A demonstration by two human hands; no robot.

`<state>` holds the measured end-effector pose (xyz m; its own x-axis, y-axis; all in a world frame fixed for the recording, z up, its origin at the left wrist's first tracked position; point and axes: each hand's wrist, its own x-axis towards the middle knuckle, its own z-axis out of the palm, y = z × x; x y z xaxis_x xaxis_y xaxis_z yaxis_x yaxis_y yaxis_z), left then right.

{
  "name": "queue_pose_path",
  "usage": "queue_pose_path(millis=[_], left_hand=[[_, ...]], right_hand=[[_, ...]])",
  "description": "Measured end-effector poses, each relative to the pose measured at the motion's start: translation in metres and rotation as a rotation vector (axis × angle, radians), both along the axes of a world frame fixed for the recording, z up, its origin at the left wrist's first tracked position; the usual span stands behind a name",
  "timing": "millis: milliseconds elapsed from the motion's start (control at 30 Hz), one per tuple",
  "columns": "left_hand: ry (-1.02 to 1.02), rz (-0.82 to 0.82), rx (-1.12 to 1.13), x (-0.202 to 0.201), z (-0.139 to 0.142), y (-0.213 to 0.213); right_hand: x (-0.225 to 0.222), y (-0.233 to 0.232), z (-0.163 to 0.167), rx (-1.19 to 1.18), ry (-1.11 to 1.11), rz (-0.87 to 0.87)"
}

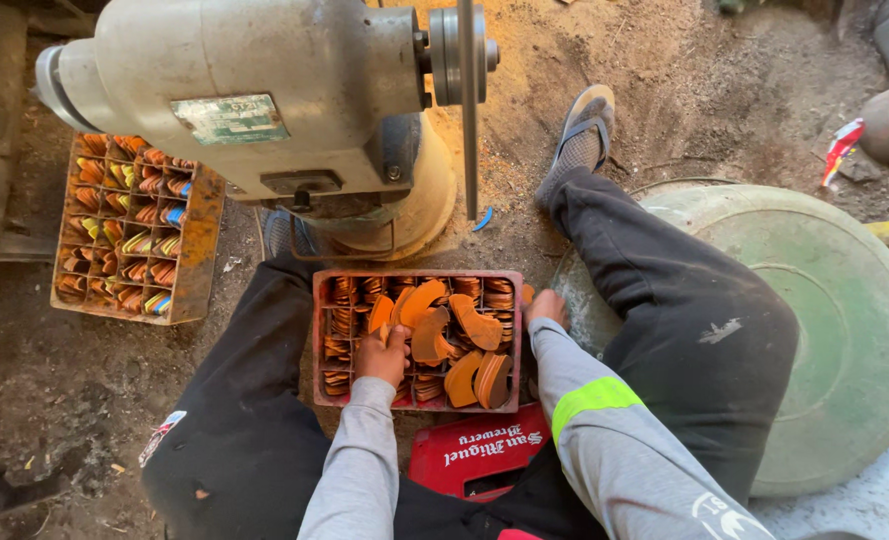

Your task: The person sits on the ground and repeatedly picks up orange shoe sole parts from a crate, presses them against a bench grinder to smooth edges, and returns them to the crate. The process is repeated for multiple parts.

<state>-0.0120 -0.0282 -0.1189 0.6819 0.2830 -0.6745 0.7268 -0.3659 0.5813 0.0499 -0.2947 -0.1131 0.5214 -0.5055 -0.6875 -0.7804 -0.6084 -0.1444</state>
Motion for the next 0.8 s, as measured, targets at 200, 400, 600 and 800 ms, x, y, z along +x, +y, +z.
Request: queue_pose_path(millis=[200, 400, 600, 800], left_hand=[[0.066, 0.0, 0.024, 0.0022, 0.0069, 0.0001], [0.054, 0.008, 0.031, -0.0006, 0.0064, 0.0017], [-0.036, -0.018, 0.017, -0.0003, 0.001, 0.0031], [-0.04, 0.001, 0.036, -0.0051, 0.0038, 0.0043]], right_hand=[[-0.0014, 0.003, -0.004, -0.051, -0.019, 0.113], [-0.005, 0.0, -0.0043, -0.047, -0.007, 0.156], [-0.0057, -0.0011, -0.0034, -0.064, -0.08, 0.199], [-0.0037, -0.0021, -0.0072, -0.002, -0.039, 0.226]])
